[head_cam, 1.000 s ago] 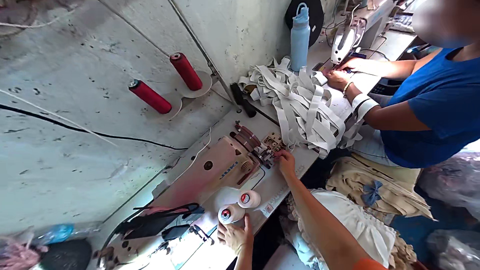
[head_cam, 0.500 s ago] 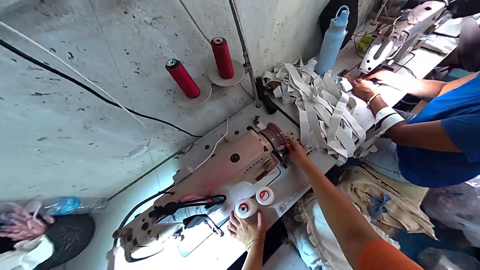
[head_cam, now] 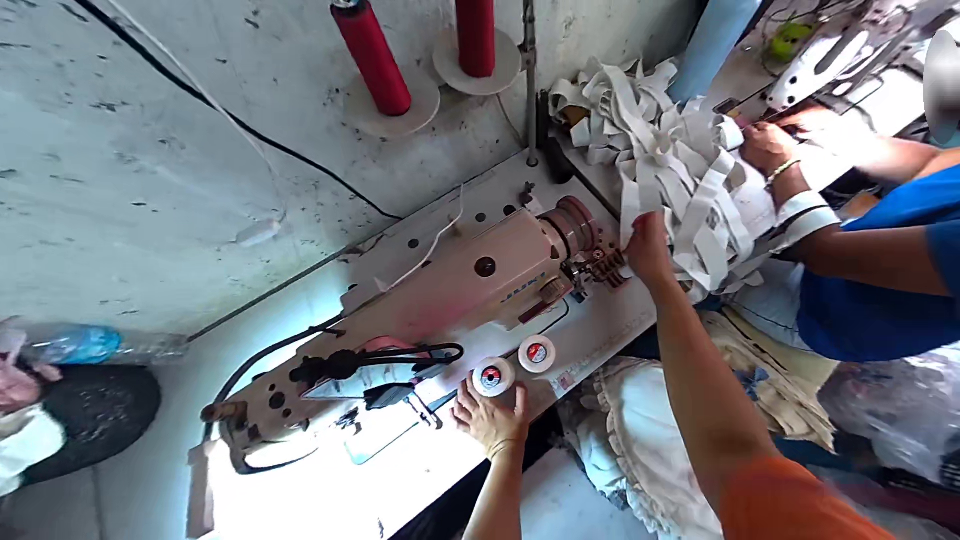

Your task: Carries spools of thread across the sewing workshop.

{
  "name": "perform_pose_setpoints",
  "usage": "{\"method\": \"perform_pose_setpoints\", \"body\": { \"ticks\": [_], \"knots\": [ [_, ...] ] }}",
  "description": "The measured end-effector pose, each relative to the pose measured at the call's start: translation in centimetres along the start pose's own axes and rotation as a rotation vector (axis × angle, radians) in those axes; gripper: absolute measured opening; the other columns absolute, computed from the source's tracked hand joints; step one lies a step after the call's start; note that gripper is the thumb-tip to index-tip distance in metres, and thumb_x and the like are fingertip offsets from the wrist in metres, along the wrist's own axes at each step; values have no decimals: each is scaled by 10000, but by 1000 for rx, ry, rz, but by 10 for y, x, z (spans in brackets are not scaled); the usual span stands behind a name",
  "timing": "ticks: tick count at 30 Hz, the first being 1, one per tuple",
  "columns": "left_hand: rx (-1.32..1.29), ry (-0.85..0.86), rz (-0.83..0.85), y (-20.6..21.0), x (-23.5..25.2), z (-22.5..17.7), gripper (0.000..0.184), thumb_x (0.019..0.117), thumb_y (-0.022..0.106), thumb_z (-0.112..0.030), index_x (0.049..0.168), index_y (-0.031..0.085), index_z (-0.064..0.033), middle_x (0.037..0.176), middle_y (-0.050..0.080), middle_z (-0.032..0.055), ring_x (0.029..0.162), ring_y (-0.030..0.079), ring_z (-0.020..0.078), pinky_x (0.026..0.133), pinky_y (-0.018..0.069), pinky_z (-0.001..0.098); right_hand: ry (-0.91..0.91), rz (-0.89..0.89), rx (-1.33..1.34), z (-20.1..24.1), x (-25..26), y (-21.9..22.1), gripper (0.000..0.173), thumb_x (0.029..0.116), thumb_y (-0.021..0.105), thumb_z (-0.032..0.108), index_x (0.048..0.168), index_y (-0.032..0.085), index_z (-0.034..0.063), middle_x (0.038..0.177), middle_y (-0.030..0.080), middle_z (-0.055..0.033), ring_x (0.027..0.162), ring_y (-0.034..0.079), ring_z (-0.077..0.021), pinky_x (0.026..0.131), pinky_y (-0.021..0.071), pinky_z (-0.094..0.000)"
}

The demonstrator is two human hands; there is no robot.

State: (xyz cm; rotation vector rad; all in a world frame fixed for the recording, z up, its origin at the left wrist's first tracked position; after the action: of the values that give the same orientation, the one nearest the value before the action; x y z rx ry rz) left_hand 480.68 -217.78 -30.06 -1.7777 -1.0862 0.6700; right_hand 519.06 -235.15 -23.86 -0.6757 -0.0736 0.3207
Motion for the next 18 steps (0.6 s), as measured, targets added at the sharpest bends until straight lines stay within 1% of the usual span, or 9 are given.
{"method": "perform_pose_setpoints", "body": {
  "ticks": [1, 3, 4, 7, 9, 11, 14, 16, 18],
  "knots": [
    [-2, 0, -5, 0, 0, -1, 1008, 787, 596, -625, 1501, 432, 68, 1541, 398, 343, 1426, 356, 556, 1151, 179, 706, 19, 70, -116, -2, -9, 5, 328, 1045, 441, 35, 1313, 481, -149, 1249, 584, -354, 1165, 611, -454, 998, 499, -577],
    [5, -2, -6, 0, 1, -3, 1007, 789, 596, -625, 1506, 428, 62, 1546, 393, 337, 1426, 354, 552, 1145, 187, 707, 73, 196, -330, -20, -28, 27, 327, 1000, 570, 70, 1281, 566, -97, 1290, 571, -334, 1201, 588, -485, 994, 496, -631],
    [4, -5, -4, -1, 2, -5, 1004, 791, 603, -617, 1506, 424, 66, 1547, 391, 338, 1426, 353, 553, 1147, 186, 705, 75, 253, -414, -26, -43, 38, 342, 1019, 567, 116, 1303, 580, -74, 1314, 571, -324, 1214, 588, -483, 1000, 491, -629],
    [29, 9, -12, -1, 1, -8, 1013, 802, 575, -630, 1493, 425, 96, 1542, 387, 355, 1423, 352, 566, 1155, 170, 703, -22, 430, -558, -15, -87, 62, 363, 1087, 411, 132, 1358, 587, -33, 1361, 589, -277, 1305, 547, -436, 1081, 417, -586],
    [68, 13, -12, 3, 0, -4, 1024, 803, 547, -650, 1484, 433, 106, 1548, 375, 360, 1425, 348, 568, 1155, 170, 698, -113, 500, -611, 0, -97, 68, 342, 1085, 407, 118, 1326, 621, 4, 1322, 632, -228, 1293, 565, -393, 1085, 405, -558],
    [77, 10, -9, 5, 0, -4, 1027, 806, 553, -649, 1477, 434, 119, 1552, 362, 368, 1428, 339, 572, 1159, 163, 696, -196, 451, -559, 13, -85, 60, 306, 1061, 465, 98, 1269, 678, 24, 1276, 673, -200, 1254, 600, -372, 1088, 406, -563],
    [77, 14, -20, 2, -1, -5, 1009, 808, 546, -651, 1460, 459, 115, 1540, 378, 369, 1424, 349, 567, 1155, 175, 696, -296, 293, -413, 17, -46, 46, 206, 1016, 562, 91, 1100, 731, 7, 1123, 723, -193, 1134, 657, -384, 1017, 452, -596],
    [76, 16, -16, 2, -2, -6, 995, 812, 543, -648, 1451, 471, 112, 1539, 379, 369, 1427, 347, 564, 1156, 172, 695, -282, 265, -329, 1, -30, 50, 192, 1003, 586, 81, 1098, 732, 2, 1106, 718, -198, 1126, 650, -393, 1015, 448, -607],
    [77, 12, -15, 3, -2, -6, 996, 811, 536, -656, 1448, 479, 107, 1546, 378, 360, 1433, 344, 558, 1161, 167, 688, -232, 251, -285, -14, -28, 56, 236, 1016, 570, 72, 1186, 718, 2, 1173, 711, -210, 1172, 642, -407, 1044, 434, -624]
  ]
}}
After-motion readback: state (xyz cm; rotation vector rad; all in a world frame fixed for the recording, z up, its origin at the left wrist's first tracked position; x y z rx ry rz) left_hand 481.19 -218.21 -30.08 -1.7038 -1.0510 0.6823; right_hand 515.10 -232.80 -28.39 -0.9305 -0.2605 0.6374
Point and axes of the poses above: each hand's wrist, its own x-axis towards the middle knuckle, its own y-axis out of the palm, z = x × y, the point moved 10 cm from there along x, towards the middle knuckle
